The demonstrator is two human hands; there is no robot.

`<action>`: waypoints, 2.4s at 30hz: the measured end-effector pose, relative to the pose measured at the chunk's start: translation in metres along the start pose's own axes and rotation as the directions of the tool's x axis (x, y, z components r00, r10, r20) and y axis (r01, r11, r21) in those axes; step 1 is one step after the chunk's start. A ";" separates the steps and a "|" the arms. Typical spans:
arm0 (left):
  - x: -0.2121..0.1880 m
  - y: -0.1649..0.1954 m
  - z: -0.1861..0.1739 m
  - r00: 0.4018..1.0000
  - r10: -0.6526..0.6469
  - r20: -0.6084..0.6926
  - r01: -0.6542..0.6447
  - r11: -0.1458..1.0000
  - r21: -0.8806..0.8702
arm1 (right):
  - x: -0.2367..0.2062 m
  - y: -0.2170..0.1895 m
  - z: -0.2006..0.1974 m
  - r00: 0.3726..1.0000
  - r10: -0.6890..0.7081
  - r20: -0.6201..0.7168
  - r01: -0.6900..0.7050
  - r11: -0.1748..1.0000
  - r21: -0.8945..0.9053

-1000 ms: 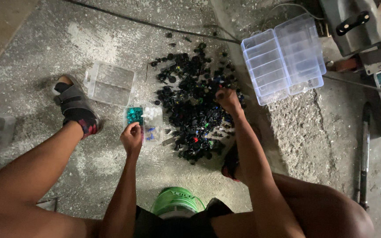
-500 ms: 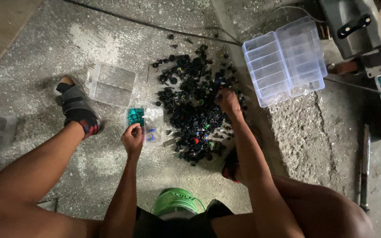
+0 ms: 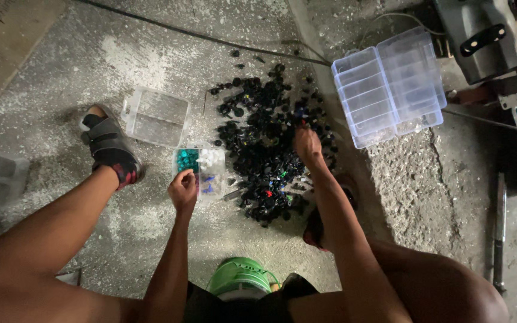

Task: The person sits on the floor and sorts a pile of small black plastic parts by color, placing selected pieces into a compartmentalized plastic box. The person repeatedly picks up parts from the pile, identifies their color, and places them into the appropriate compartment.

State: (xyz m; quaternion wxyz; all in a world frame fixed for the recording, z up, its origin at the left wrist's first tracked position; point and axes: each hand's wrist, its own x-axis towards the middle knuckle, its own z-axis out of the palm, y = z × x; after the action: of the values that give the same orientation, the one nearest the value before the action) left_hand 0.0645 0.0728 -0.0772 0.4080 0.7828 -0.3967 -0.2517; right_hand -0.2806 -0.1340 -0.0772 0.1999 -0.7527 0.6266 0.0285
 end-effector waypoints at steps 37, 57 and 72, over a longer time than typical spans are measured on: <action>-0.014 0.158 0.064 0.842 0.386 0.376 -0.276 0.908 -0.315 | -0.056 -0.045 -0.024 0.731 -0.611 0.302 -0.521 -0.216 0.826; -0.027 0.201 0.031 0.675 0.651 0.346 -0.654 0.746 -0.127 | -0.078 -0.043 -0.025 0.721 -0.675 0.157 -0.494 -0.342 0.800; 0.033 0.118 -0.008 0.864 0.224 0.451 -0.272 0.962 0.042 | -0.088 -0.124 -0.039 0.724 -0.527 0.445 -0.604 -0.172 0.778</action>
State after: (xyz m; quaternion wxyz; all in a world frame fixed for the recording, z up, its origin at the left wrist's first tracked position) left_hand 0.0398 0.0070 0.0239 0.2950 0.6678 -0.5887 -0.3471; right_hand -0.1891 -0.0480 0.0176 0.9115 -0.2102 0.3053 -0.1786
